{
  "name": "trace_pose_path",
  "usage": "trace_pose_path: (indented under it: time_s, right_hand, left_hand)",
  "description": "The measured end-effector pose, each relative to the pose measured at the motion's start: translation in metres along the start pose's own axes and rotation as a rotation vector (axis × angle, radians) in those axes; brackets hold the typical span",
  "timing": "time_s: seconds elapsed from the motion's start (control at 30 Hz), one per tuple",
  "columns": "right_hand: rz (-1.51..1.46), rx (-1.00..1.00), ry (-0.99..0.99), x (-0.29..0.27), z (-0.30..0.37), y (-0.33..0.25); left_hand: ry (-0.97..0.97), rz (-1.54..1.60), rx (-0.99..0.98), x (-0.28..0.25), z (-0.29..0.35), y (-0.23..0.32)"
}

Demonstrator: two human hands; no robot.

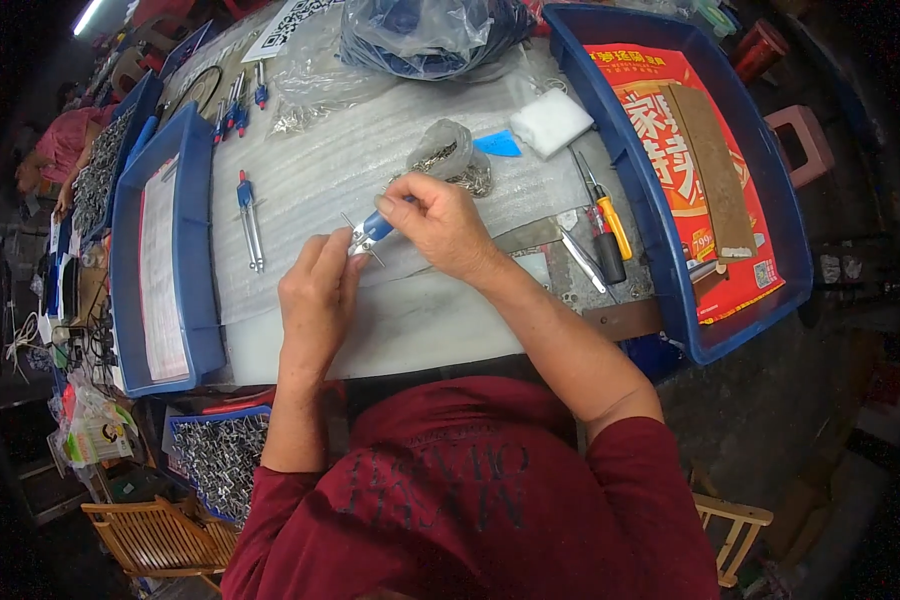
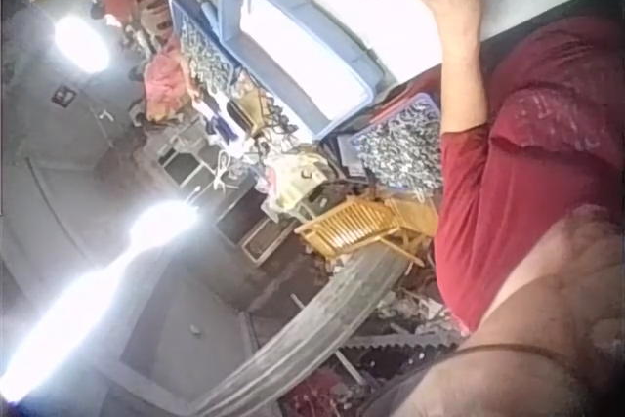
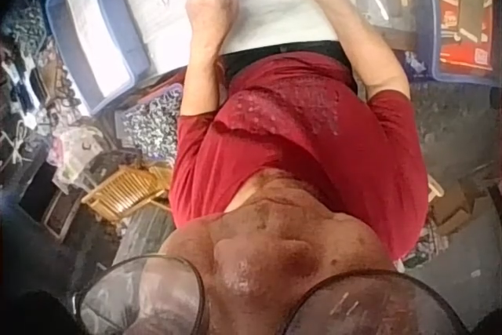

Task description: Manually assembling small blue plastic and metal components.

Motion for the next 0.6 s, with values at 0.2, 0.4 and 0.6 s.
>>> trace_pose_path:
  time_s: [0.2,0.4,0.6]
  right_hand:
    - [-0.035,-0.023,-0.024,0.001,0.0,0.001]
    - [-0.103,-0.037,-0.022,0.0,0.0,0.002]
    - [-0.139,0.028,-0.018,0.002,0.0,0.007]
  left_hand:
    - [0.016,0.018,0.029,-0.001,0.001,0.002]
    - [0.013,0.024,0.007,-0.001,0.001,0.003]
    - [-0.022,0.028,-0.019,0.003,0.005,-0.003]
Point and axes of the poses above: each hand's wrist, its own z-axis away from the middle knuckle, its own x-axis out of the palm, y = z × x, the point moved 10 cm from there along -z, towards the middle knuckle, and after that the axes turned 6 degrees about -y, right-handed, at the moved point
